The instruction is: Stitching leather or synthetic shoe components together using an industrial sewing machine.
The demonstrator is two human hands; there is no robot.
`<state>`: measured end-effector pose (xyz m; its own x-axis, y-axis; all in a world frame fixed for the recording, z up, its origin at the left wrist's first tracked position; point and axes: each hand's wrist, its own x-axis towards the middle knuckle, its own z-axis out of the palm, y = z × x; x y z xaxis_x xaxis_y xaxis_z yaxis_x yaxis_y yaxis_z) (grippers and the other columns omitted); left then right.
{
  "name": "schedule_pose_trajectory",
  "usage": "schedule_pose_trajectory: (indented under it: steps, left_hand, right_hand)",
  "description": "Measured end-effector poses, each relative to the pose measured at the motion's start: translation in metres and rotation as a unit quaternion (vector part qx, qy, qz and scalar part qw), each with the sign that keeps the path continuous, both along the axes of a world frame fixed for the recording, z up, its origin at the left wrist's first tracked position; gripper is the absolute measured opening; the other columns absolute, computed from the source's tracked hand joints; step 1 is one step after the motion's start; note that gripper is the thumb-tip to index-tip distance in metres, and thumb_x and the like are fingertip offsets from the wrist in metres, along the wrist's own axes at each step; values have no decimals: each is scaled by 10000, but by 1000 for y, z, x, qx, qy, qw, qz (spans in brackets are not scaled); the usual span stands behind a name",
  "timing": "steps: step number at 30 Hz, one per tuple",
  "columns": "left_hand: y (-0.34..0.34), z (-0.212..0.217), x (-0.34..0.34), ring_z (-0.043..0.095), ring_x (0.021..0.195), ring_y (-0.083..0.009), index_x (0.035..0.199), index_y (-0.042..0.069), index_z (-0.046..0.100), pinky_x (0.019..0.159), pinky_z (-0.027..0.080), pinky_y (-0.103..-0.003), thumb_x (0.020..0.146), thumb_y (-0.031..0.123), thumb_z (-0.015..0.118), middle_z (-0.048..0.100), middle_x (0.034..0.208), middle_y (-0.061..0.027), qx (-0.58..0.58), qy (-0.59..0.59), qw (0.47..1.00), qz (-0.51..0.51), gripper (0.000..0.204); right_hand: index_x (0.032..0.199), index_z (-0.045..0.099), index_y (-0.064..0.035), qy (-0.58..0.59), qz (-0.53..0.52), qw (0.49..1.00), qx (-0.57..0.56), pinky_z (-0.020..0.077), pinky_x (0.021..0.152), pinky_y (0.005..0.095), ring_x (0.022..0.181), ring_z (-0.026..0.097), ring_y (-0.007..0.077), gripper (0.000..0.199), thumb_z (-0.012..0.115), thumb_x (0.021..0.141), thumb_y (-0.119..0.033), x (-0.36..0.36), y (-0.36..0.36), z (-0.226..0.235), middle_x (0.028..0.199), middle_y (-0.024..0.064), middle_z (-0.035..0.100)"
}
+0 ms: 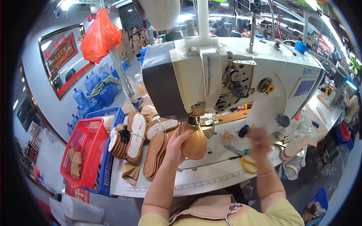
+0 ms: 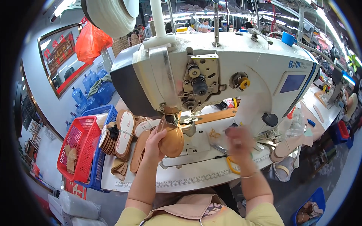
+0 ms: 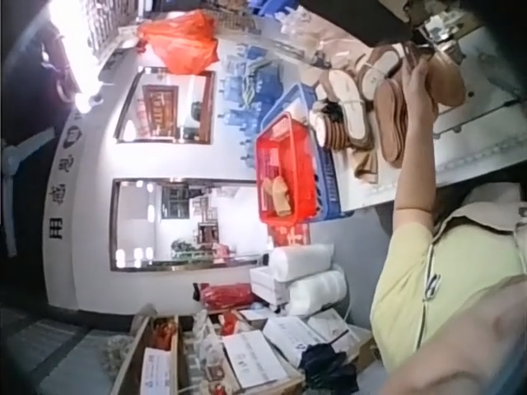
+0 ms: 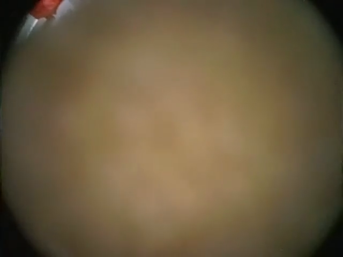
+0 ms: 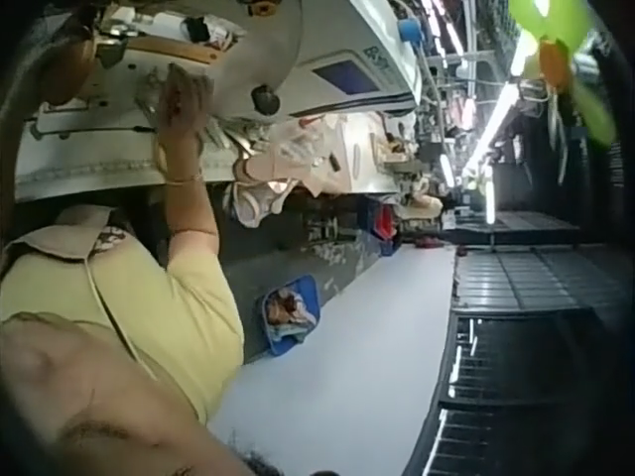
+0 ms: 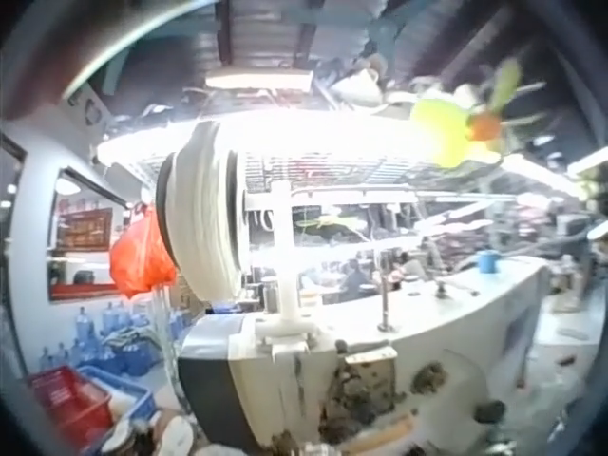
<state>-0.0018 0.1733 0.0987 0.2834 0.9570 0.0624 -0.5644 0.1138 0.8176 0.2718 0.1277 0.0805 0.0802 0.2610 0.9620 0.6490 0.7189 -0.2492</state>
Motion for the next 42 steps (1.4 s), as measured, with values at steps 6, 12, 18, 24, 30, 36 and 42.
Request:
schedule_pose_trajectory:
  steps: [6, 12, 18, 24, 30, 36, 42]
  left_hand:
    - [3, 4, -3, 570, 1051, -210, 1279, 19, 436, 894, 483, -344, 878, 111, 509, 560, 1157, -107, -5, -9, 1000, -29, 418]
    - [9, 4, -5, 568, 1057, -216, 1291, 15, 422, 896, 482, -348, 882, 119, 504, 554, 1171, -113, -6, -13, 999, -46, 430]
    - [13, 4, -3, 576, 1043, -231, 1259, -22, 437, 909, 467, -351, 877, 118, 468, 568, 1150, -143, -1, 2, 1000, -24, 408]
    - [19, 7, -6, 579, 1045, -233, 1248, -22, 448, 904, 472, -357, 876, 116, 471, 572, 1150, -143, -4, 4, 1000, -25, 397]
    - [26, 5, -8, 589, 1032, -238, 1221, -27, 470, 901, 475, -358, 874, 116, 479, 588, 1131, -146, 0, -1, 999, -45, 375]
    - [40, 0, -13, 589, 1030, -233, 1205, -4, 447, 896, 483, -357, 889, 109, 498, 574, 1132, -136, -1, -15, 997, -80, 340]
    - [47, -11, -16, 588, 1038, -248, 1201, -18, 448, 900, 483, -370, 916, 143, 472, 582, 1131, -136, -4, -7, 997, -80, 328]
  right_hand:
    - [1061, 627, -87, -83, 99, 981, -147, 419, 494, 249, 543, 513, 155, 351, 603, 746, 65, -86, 30, 15, 652, 56, 530]
    - [1119, 611, -105, -64, 166, 966, -186, 434, 508, 250, 538, 510, 145, 442, 569, 727, 95, -87, 36, 8, 686, 56, 554]
    - [1128, 612, -107, -60, 163, 965, -196, 432, 511, 243, 535, 505, 137, 458, 563, 727, 107, -87, 37, 6, 697, 52, 565]
    - [1124, 614, -102, -49, 160, 966, -196, 426, 512, 231, 534, 498, 122, 446, 556, 737, 112, -89, 37, 5, 701, 53, 570]
    - [1123, 612, -99, -40, 172, 962, -210, 425, 511, 229, 531, 498, 121, 432, 556, 749, 109, -90, 37, 5, 705, 56, 573]
    - [1132, 604, -93, -48, 171, 961, -214, 421, 505, 231, 528, 495, 124, 425, 560, 758, 103, -91, 36, 6, 711, 58, 577]
    - [1037, 644, -68, -19, 133, 978, -158, 413, 496, 237, 525, 495, 124, 325, 584, 754, 80, -80, 38, 10, 682, 61, 571]
